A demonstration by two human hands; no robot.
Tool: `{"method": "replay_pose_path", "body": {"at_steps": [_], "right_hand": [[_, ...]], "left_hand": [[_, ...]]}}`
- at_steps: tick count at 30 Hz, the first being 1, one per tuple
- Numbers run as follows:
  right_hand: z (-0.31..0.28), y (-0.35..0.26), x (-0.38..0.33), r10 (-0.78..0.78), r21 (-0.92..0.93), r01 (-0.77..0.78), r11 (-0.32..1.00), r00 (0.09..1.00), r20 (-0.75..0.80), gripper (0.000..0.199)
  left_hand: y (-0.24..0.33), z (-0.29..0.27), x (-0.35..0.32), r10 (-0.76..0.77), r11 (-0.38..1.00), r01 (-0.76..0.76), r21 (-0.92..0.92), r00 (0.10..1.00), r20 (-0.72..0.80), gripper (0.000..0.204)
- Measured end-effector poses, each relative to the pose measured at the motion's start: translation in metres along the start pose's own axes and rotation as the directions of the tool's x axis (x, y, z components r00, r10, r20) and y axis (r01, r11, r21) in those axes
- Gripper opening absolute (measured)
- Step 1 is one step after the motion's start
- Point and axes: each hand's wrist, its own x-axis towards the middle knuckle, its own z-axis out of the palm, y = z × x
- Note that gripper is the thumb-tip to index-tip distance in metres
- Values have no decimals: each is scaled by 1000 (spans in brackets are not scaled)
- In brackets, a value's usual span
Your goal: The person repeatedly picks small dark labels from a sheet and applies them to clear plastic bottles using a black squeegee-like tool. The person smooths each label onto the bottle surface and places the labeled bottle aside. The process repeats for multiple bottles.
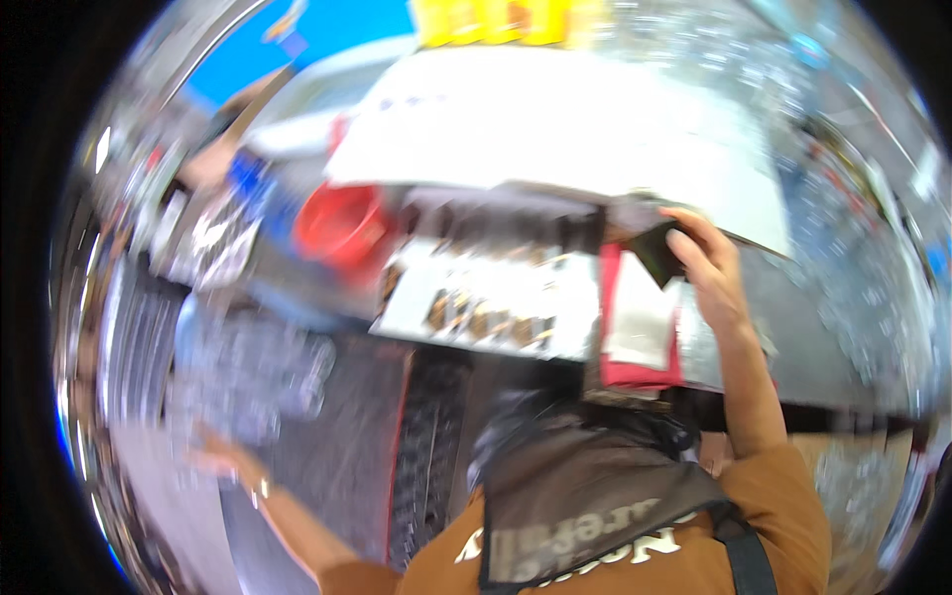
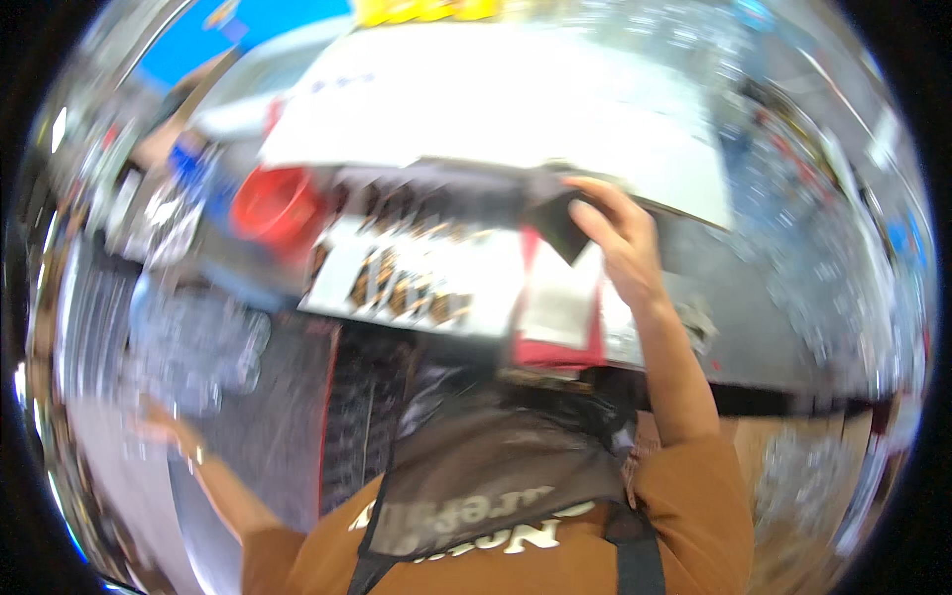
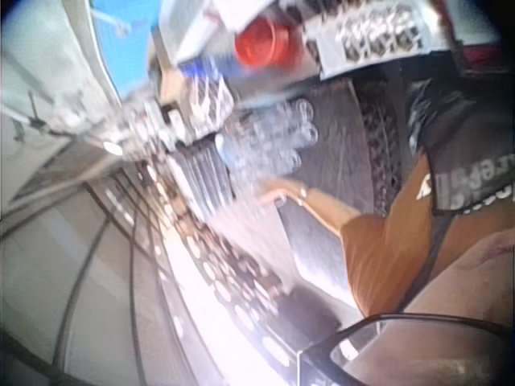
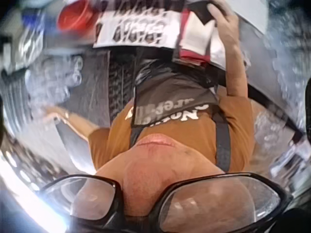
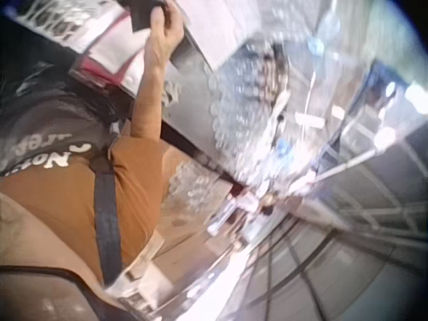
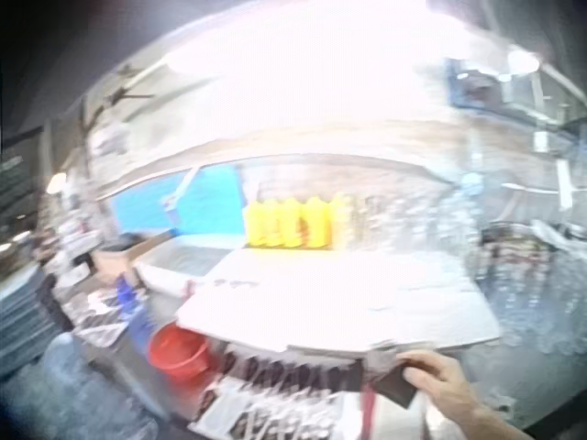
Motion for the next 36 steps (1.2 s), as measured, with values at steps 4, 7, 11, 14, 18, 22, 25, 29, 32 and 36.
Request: {"method": "replay_pose_path", "body": {"at_steps": [4,7,11,14,18,22,25,29,32,36], "right_hand": [[-64,-16,40,46,281,50,958,944,-325,27],[-126,-60,72,-142,113,214,970,882,-450,33],[-124,-89,192,-611,-584,376,720,742,-276,45],[-76,-75,256,-646,-805,340,487,760,-70,48],[-69,-52,252,-428,-819,223,529,903,-31,35],[-62,-83,172,-622,-719,463,518,781,55,31],[-71,-124,124,-402,-457,398,795,911,95,23],[-73,-87,105,-337,-166,388,906,903,268,37],[-67,-39,66,-204,-28,207,978,976,80,39],[-59,25,-26,30,-31,-34,999,993,-114,44]], "left_hand": [[110,-72,50,-244,21,-330,-944,914,-324,57],[190,-159,-14,-5,462,-653,-600,675,-738,51],[313,-207,-101,95,-195,-713,-674,670,-736,46],[382,-242,-172,302,-417,-414,-809,777,-553,47],[428,-265,-239,604,-507,-105,-856,665,-439,49],[433,-257,-257,722,-462,-72,-884,548,-422,52],[450,-271,-249,709,-537,-59,-841,508,-489,67],[454,-292,-275,881,-173,786,-593,-146,-451,88],[431,-292,-308,930,-51,813,-580,-173,-324,83],[424,-259,-345,992,-39,563,-826,-79,-101,69]]}}
